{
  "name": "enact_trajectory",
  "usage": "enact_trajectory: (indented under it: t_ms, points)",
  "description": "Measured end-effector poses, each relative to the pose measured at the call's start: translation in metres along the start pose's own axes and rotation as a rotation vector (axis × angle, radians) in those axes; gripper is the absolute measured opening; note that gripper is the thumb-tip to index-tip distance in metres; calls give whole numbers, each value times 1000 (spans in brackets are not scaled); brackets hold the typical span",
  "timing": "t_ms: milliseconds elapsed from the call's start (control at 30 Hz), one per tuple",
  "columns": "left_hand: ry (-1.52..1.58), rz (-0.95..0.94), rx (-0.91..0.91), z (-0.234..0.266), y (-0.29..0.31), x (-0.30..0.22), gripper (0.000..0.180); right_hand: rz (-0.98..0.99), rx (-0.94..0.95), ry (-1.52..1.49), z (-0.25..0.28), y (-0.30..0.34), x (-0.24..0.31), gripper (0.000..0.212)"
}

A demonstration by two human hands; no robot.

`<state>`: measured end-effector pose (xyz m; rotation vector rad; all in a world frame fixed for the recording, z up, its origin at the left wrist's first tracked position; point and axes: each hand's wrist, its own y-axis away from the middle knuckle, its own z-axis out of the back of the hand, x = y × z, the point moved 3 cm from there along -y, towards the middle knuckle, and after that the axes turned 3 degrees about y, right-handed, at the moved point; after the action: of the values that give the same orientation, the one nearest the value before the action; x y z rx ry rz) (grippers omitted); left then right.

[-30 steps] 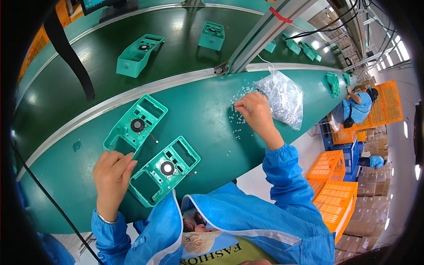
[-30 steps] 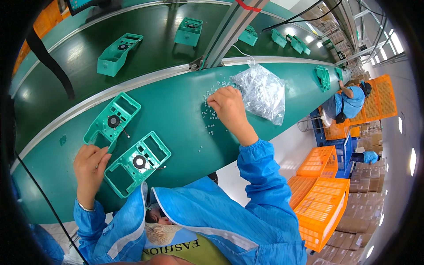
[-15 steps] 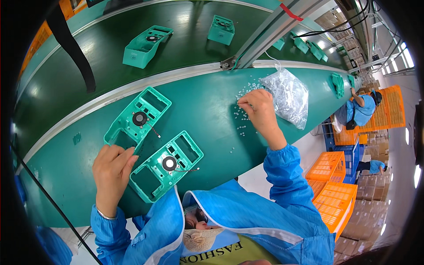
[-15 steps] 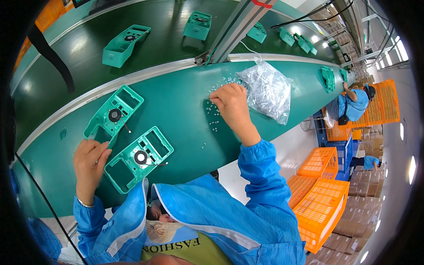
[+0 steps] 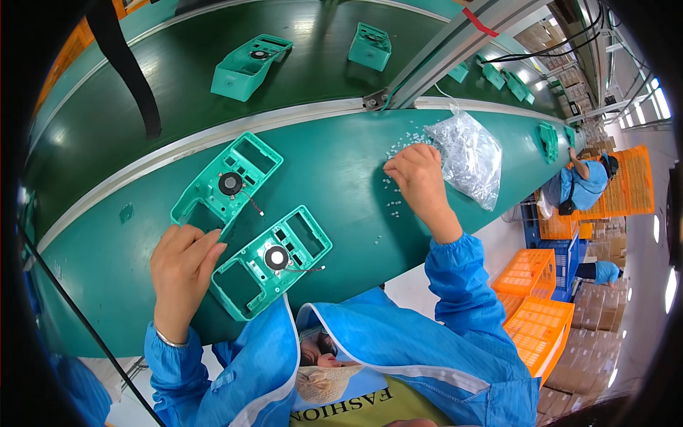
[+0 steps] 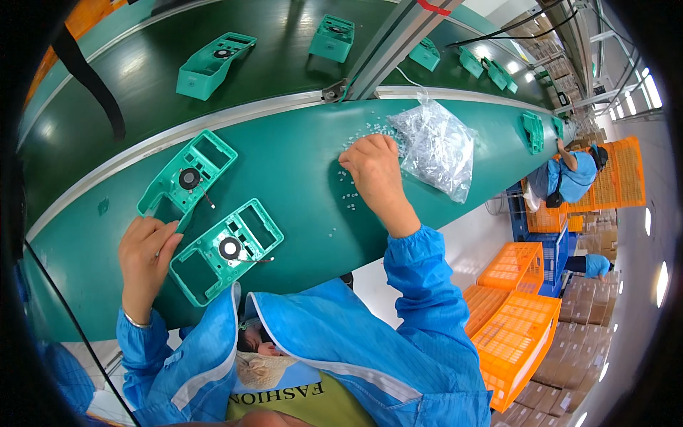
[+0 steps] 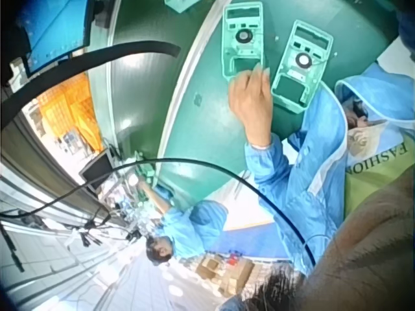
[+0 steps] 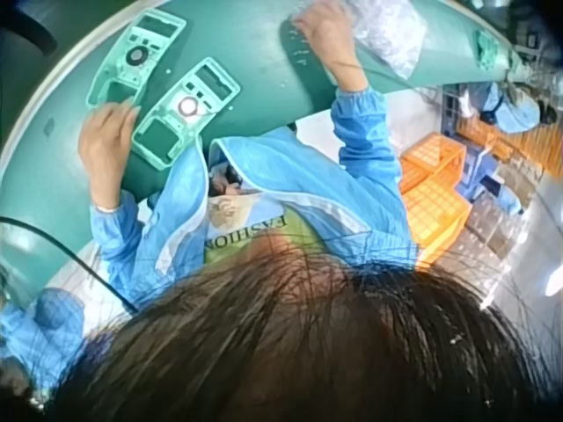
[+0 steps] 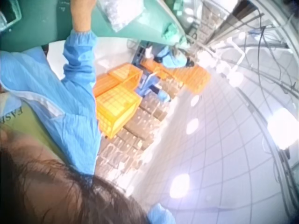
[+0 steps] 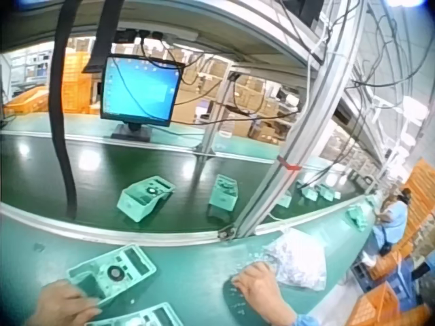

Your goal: The person assembles small electronic components into plastic housings by hand, securing them with small screws.

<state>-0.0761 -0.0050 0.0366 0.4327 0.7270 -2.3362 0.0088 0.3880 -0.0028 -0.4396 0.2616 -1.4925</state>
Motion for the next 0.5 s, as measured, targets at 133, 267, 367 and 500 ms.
enact_trajectory:
  t_ms: [133, 267, 367, 500]
  points:
    - [-5, -10, -13, 0, -1, -1, 18, -11, 11, 24, 1, 0, 3, 10]
    - [-10, -19, -9, 0, -1, -1, 18, -54, 7, 14, 1, 1, 3, 10]
    - [-12, -19, -10, 0, 0, 0, 19, -77, -30, 16, 1, 3, 1, 10]
    - [-39, -34, -33, -1, 1, -1, 21, -64, -15, 23, 1, 2, 3, 10]
